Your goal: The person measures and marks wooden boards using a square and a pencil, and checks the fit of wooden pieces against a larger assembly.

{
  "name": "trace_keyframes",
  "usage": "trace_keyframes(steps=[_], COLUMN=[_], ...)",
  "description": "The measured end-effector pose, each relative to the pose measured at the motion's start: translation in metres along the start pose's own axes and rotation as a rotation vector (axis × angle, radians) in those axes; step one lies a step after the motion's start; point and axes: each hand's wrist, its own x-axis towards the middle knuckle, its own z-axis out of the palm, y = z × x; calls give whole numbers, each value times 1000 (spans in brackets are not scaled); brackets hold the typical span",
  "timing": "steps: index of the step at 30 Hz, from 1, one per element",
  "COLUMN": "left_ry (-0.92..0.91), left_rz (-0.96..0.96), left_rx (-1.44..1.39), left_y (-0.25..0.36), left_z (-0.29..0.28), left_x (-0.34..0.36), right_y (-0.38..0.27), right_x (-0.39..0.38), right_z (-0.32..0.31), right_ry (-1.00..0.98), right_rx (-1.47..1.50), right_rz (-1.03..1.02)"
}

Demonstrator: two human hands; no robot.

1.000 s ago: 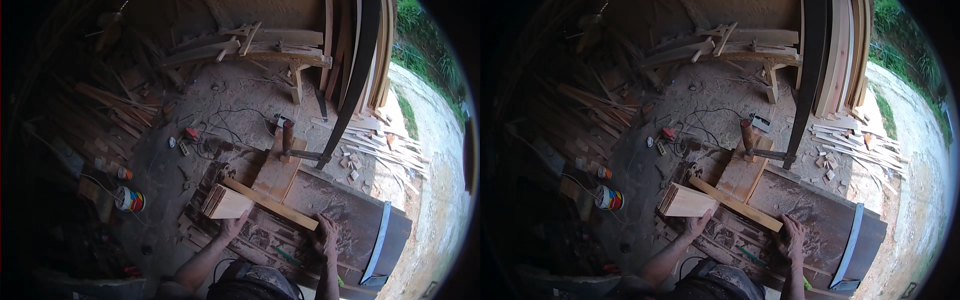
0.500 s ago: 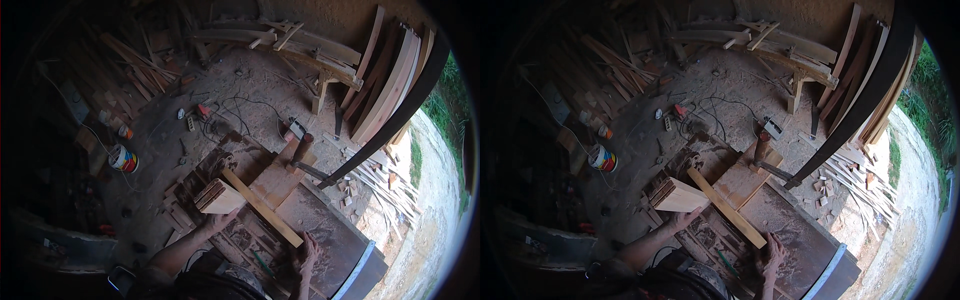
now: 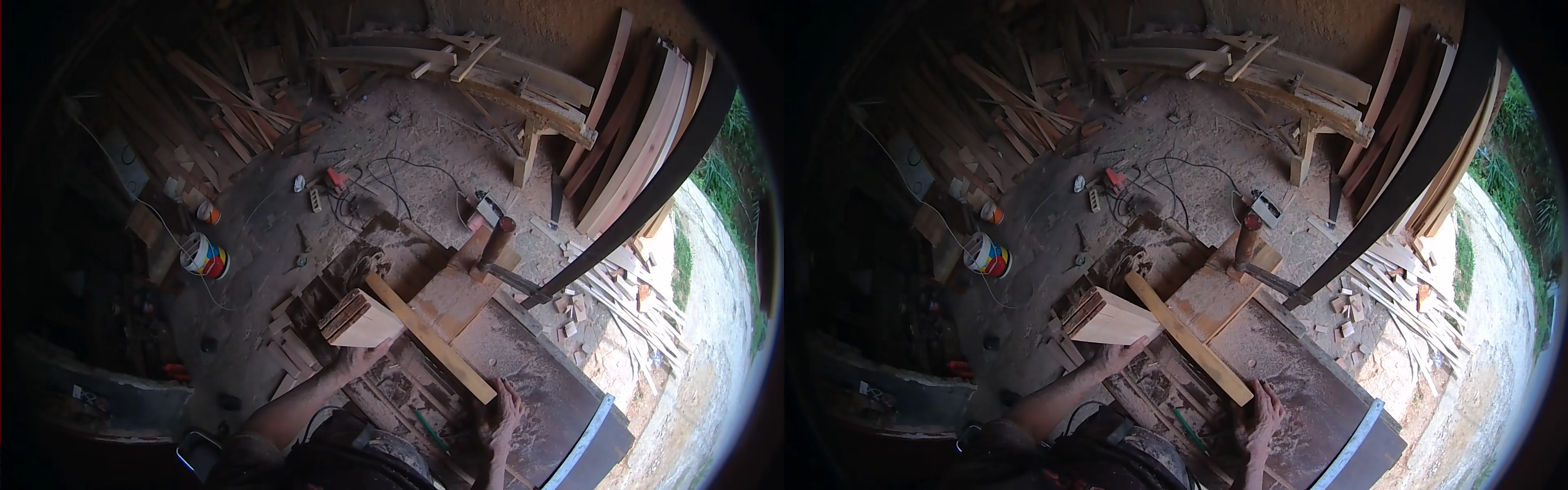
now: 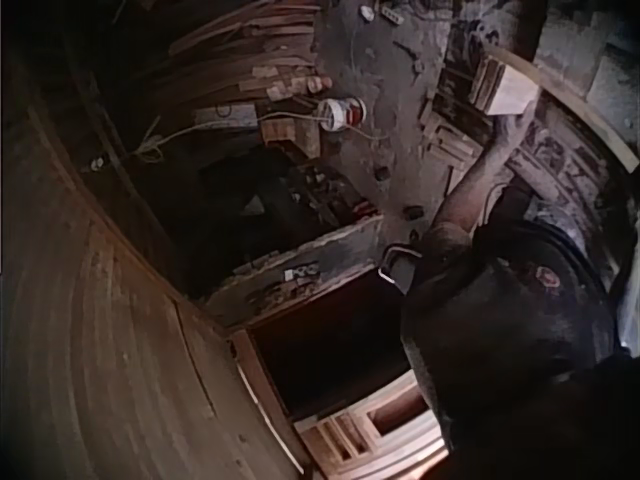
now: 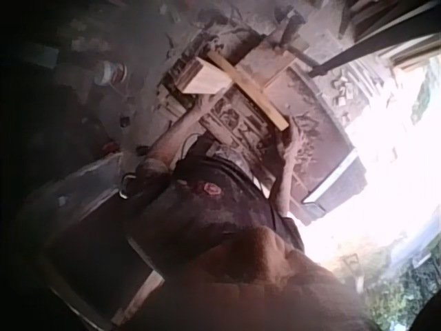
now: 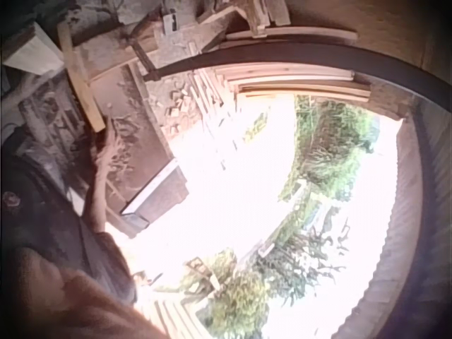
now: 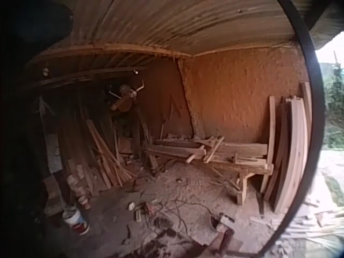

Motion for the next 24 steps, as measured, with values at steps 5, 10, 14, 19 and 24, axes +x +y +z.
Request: trace_keyframes(steps=[5, 10, 14, 19, 24], left_ry=[7, 79, 36, 1, 61], left_rz=[125, 194, -70, -87, -51], left_rx=[158, 229, -86, -91, -72], left_y=[-2, -2, 24, 17, 25], left_z=[-4, -6, -22, -18, -22], left_x=[0, 2, 31, 24, 33], right_y=[3, 1, 5, 11, 14], right_x=[-1, -2, -3, -2, -3], right_z=[1, 1, 1, 6, 10], right_ry=[-16, -7, -9, 7, 36], right_rx=[9, 24, 13, -5, -12], right_rz=[-2, -6, -2, -3, 3])
